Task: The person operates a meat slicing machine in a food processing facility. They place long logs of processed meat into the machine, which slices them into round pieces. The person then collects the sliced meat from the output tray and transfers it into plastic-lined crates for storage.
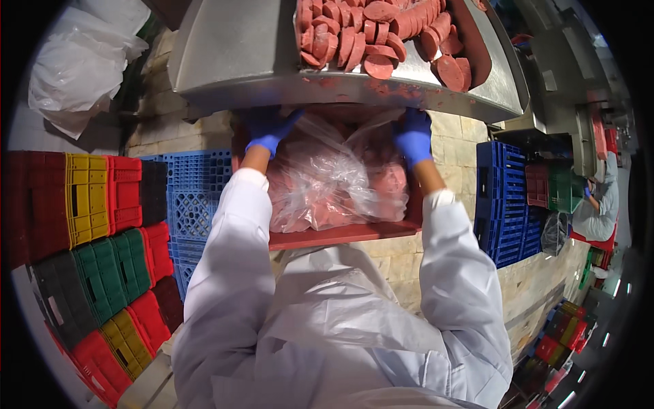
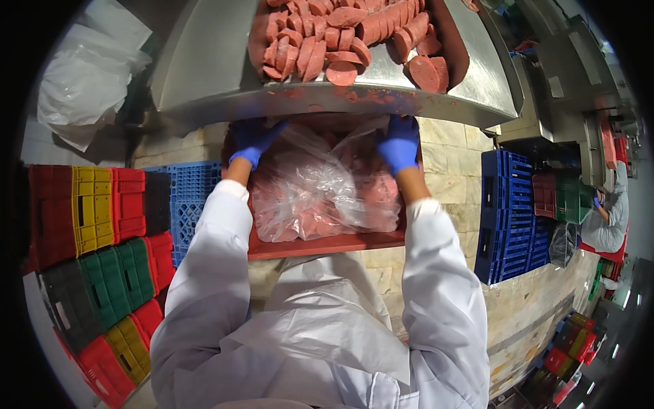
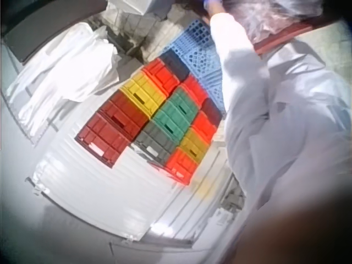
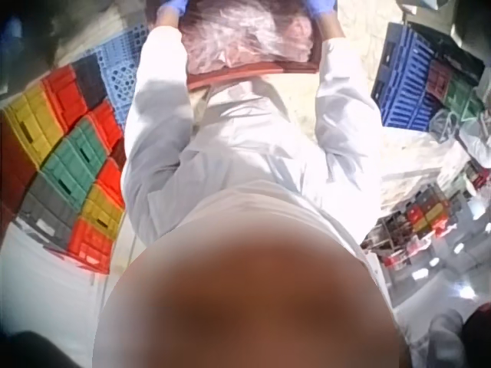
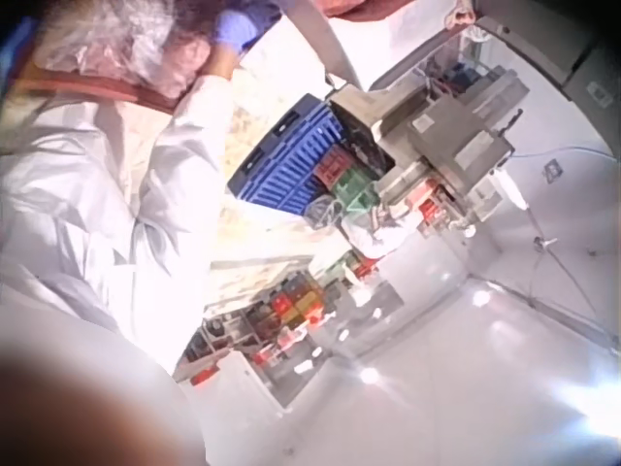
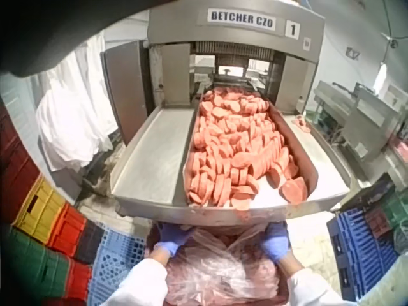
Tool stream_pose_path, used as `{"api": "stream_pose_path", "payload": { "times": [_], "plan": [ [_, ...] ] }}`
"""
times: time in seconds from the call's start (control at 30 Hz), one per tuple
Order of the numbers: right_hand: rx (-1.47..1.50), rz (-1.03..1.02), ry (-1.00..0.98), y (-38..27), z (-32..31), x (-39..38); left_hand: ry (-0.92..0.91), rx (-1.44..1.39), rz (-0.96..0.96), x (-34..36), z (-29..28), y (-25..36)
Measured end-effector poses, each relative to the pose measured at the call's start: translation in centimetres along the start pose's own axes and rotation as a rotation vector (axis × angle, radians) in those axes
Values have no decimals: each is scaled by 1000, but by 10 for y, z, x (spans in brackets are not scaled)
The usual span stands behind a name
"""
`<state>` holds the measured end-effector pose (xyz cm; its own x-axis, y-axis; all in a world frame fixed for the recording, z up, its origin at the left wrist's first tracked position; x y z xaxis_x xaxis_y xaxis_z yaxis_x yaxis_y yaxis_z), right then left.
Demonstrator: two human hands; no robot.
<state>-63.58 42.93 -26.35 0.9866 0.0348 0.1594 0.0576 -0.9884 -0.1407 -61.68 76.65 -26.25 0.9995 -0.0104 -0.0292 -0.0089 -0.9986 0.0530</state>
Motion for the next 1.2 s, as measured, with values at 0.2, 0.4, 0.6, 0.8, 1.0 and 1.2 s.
{"api": "stream_pose_path", "payload": {
  "times": [0.2, 0.4, 0.6, 0.8, 1.0, 1.2],
  "plan": [
    [-78, -144, 65, 52, 56, 62, 49, -308, 373, 26, 45, -3],
    [75, -496, -76, 41, -17, -7, -190, -968, 542, -152, 10, -5],
    [182, -385, -908, 49, -76, -194, -974, -567, 268, -223, 11, -39],
    [272, -517, -403, -18, -55, -125, -278, -634, 257, -217, -5, -5],
    [439, 196, -49, 171, 22, -118, 159, -713, -471, -204, 31, -98],
    [1199, 536, -705, 115, 40, -85, -203, -1433, -360, -172, 91, -111]
  ]
}}
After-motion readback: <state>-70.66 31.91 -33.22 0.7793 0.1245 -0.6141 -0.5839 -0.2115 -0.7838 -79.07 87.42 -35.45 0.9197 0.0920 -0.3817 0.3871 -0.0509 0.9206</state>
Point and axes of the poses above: each hand's wrist, its own x-axis towards the middle knuckle, its own z-axis out of the palm, y = z × x, the point moved 1 cm from there along x, towards the middle knuckle, and after that the axes turned 9 degrees about -y, right-handed, at the moved point
